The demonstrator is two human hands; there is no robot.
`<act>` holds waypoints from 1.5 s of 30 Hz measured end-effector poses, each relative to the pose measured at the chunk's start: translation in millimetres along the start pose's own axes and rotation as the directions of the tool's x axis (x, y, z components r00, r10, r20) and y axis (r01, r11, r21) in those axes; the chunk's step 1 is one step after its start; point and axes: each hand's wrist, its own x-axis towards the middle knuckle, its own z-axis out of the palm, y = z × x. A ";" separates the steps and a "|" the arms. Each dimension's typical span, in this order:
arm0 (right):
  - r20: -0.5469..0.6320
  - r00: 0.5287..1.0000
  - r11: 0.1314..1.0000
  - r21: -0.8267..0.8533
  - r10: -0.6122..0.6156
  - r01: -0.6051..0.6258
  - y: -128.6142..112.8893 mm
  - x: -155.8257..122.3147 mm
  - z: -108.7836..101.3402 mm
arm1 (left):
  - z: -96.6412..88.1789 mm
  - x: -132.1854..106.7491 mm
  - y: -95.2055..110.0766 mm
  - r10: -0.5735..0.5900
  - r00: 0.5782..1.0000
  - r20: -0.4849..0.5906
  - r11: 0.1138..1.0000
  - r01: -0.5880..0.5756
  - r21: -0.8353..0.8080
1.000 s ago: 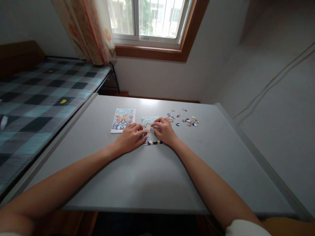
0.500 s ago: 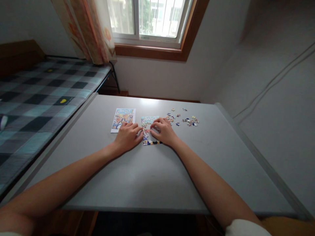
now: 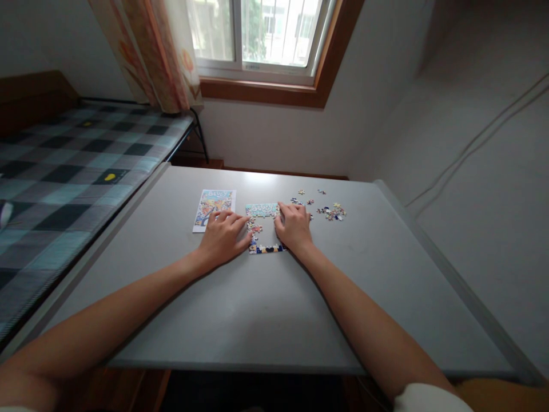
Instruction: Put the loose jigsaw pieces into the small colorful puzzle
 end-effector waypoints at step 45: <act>0.019 0.993 0.724 0.683 0.120 -0.100 11.7 13.5 7.8 | -3.1 1.8 1.8 -0.076 0.997 -0.023 0.997 0.076 -0.008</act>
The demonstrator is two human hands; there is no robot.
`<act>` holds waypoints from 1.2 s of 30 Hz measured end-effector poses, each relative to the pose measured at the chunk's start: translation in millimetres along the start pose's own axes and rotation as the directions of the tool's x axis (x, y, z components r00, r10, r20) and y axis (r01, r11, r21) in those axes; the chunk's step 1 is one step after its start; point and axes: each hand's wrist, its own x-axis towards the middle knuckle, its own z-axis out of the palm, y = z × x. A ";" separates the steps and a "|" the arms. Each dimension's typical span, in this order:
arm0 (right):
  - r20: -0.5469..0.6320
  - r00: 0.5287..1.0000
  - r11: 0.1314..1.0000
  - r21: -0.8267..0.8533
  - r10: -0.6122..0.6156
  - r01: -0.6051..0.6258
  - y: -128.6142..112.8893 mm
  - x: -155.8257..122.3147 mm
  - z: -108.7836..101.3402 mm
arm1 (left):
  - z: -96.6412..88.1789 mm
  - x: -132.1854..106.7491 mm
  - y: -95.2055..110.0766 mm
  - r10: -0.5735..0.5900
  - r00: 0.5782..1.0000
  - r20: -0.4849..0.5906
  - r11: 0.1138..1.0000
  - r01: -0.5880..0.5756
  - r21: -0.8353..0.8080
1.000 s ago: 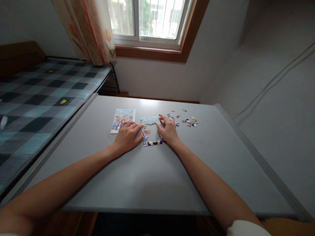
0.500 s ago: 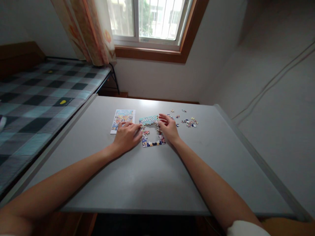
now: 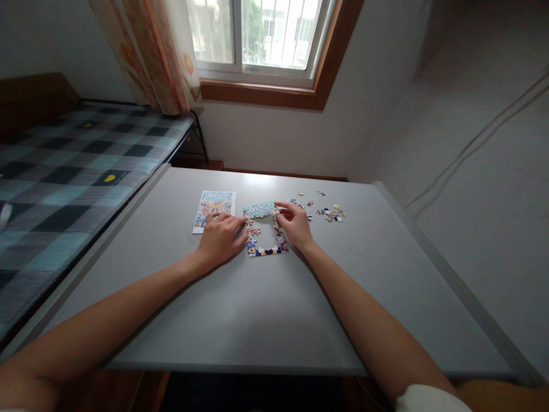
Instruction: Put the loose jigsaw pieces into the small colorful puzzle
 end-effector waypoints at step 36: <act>0.267 0.920 0.873 -0.322 -0.286 0.365 -2.5 -0.3 -23.4 | 2.0 -1.5 -4.2 0.176 0.974 0.145 0.984 -0.170 -0.047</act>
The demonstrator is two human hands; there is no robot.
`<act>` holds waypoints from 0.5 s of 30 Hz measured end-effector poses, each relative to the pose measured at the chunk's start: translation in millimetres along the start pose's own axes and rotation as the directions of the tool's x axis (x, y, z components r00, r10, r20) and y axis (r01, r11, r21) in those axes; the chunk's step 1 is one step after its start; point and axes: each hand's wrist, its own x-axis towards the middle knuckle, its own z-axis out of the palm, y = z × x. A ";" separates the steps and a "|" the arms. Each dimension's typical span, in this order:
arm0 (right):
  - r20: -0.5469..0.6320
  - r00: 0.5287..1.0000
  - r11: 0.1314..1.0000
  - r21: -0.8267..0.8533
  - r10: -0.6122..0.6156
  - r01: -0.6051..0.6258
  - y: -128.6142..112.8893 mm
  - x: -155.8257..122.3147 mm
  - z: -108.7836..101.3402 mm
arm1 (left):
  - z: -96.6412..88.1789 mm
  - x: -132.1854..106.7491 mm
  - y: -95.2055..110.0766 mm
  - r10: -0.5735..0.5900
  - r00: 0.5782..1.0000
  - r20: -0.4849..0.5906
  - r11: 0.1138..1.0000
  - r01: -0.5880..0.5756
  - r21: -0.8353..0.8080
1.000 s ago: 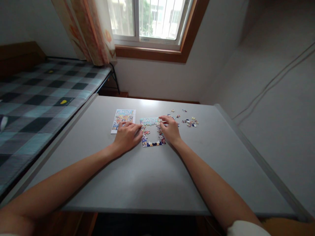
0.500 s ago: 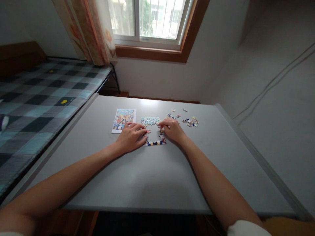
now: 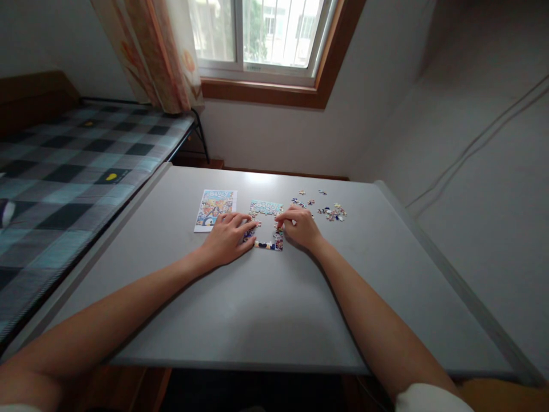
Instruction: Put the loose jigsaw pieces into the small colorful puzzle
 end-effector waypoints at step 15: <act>-0.007 1.000 0.996 -0.087 0.021 -0.021 -9.3 1.1 3.6 | -0.1 -0.9 1.5 -0.048 0.993 -0.107 0.998 0.053 0.040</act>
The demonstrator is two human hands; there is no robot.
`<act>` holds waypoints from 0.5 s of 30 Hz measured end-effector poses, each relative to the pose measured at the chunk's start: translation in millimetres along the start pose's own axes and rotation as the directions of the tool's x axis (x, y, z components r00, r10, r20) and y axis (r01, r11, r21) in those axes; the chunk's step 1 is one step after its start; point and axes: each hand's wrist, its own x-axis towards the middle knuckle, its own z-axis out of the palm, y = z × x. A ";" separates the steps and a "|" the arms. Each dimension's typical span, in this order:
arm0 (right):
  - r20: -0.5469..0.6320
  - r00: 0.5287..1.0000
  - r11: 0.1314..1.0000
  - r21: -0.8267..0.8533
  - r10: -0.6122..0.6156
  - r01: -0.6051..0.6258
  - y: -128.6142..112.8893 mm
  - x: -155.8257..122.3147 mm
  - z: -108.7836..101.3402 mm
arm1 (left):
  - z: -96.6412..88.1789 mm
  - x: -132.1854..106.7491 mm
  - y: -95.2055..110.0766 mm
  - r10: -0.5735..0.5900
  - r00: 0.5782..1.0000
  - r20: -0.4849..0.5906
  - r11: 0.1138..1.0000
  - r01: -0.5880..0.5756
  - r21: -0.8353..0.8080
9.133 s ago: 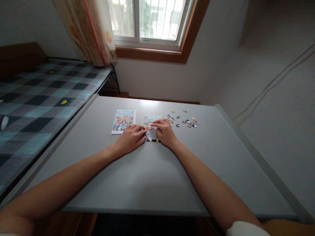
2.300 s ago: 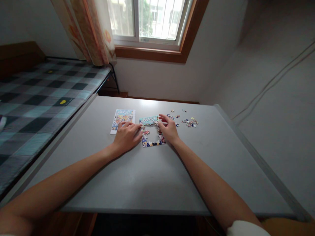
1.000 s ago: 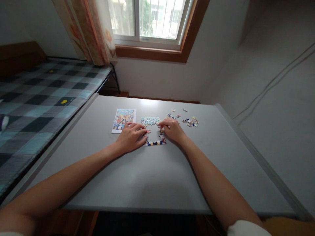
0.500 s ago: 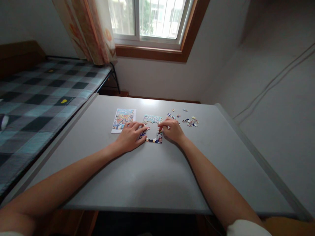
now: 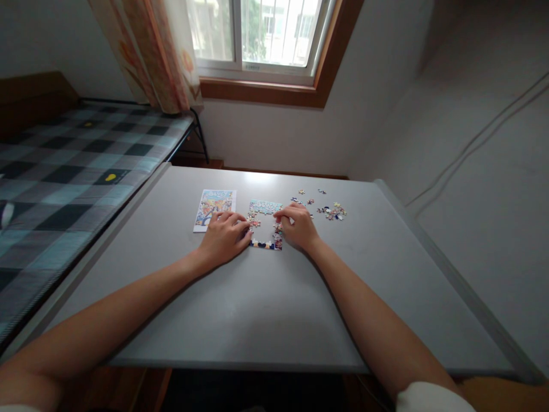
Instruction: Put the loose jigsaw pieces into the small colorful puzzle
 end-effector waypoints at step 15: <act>0.180 0.980 0.978 -0.171 -0.089 0.120 -10.7 -6.5 8.7 | 1.5 1.7 -0.5 0.130 0.991 0.019 0.986 -0.127 -0.107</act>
